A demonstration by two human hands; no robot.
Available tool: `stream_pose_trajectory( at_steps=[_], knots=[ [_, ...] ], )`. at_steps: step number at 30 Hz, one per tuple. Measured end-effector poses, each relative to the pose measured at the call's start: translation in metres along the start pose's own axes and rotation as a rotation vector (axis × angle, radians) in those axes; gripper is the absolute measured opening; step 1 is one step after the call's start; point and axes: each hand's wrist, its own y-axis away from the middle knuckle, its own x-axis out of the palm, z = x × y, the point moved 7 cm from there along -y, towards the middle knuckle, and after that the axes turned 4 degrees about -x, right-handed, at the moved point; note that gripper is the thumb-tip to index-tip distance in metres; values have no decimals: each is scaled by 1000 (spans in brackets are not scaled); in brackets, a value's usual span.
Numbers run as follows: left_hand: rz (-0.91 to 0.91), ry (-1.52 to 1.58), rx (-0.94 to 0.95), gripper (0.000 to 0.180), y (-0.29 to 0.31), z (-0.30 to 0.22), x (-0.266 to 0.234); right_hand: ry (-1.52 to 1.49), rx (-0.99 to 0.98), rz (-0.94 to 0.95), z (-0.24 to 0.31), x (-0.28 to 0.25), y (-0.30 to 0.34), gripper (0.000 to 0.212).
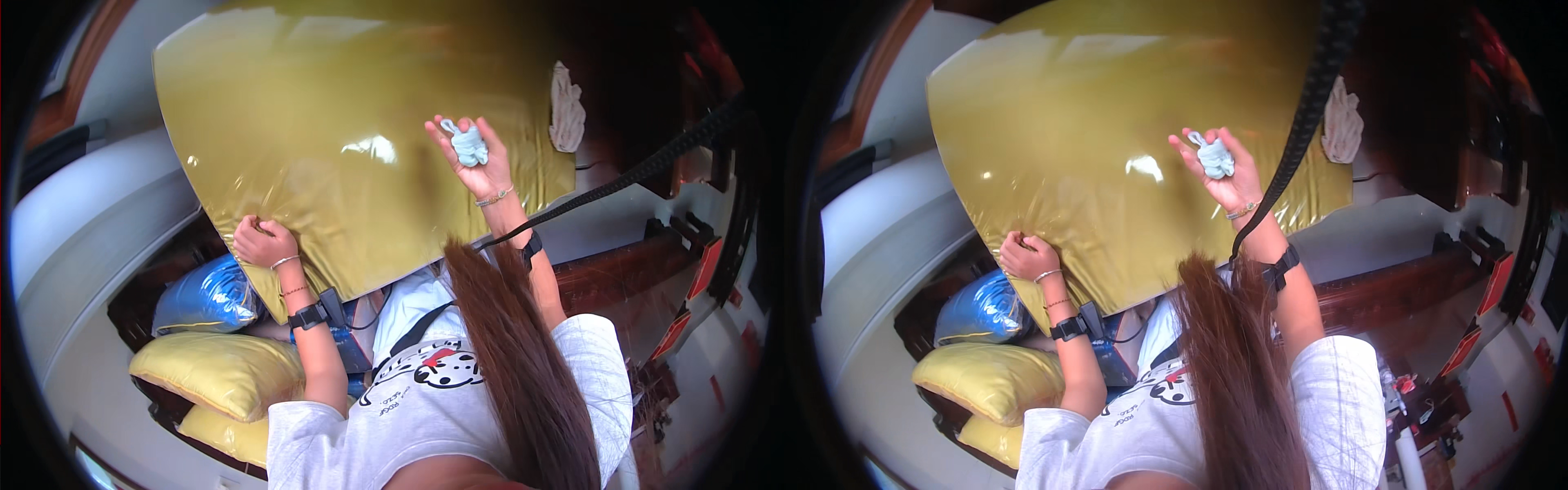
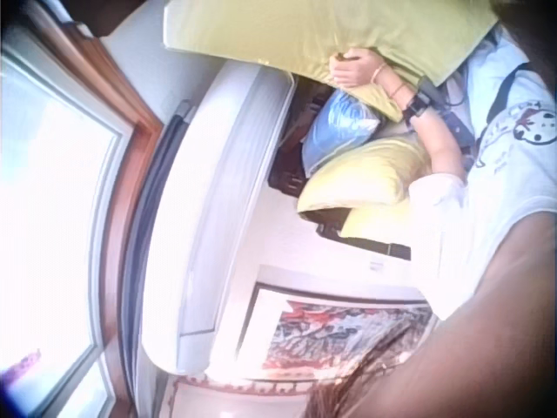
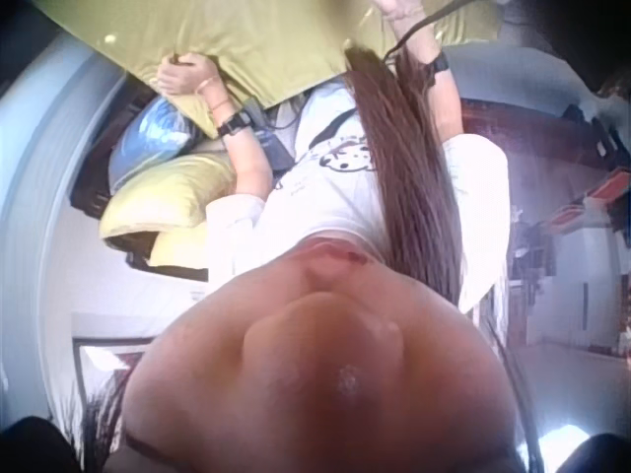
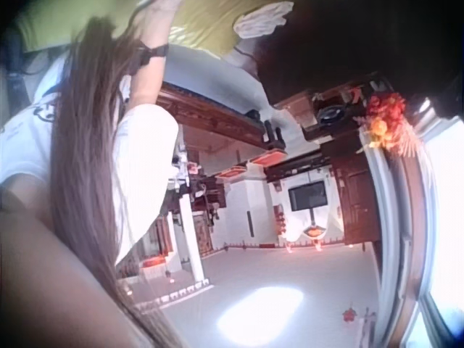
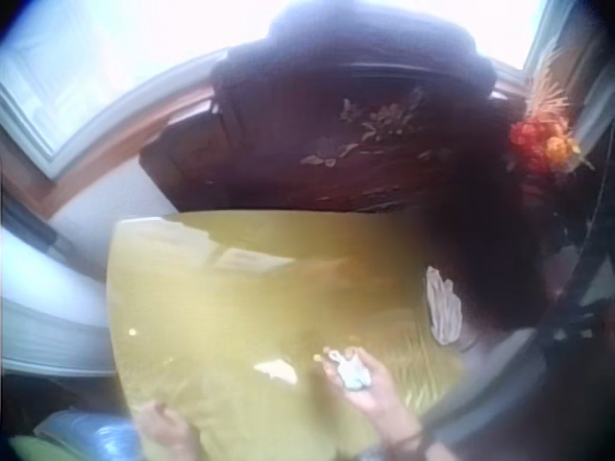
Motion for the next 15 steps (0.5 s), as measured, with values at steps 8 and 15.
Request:
stream_pose_trajectory(
  at_steps=[8,15],
  knots=[
    [27,4,18,17,-9,-21,5,585,-157,-251,127,16,77,22],
    [396,26,-240,22,-40,13,11,787,-563,-396,171,84,164,47]
  ],
)
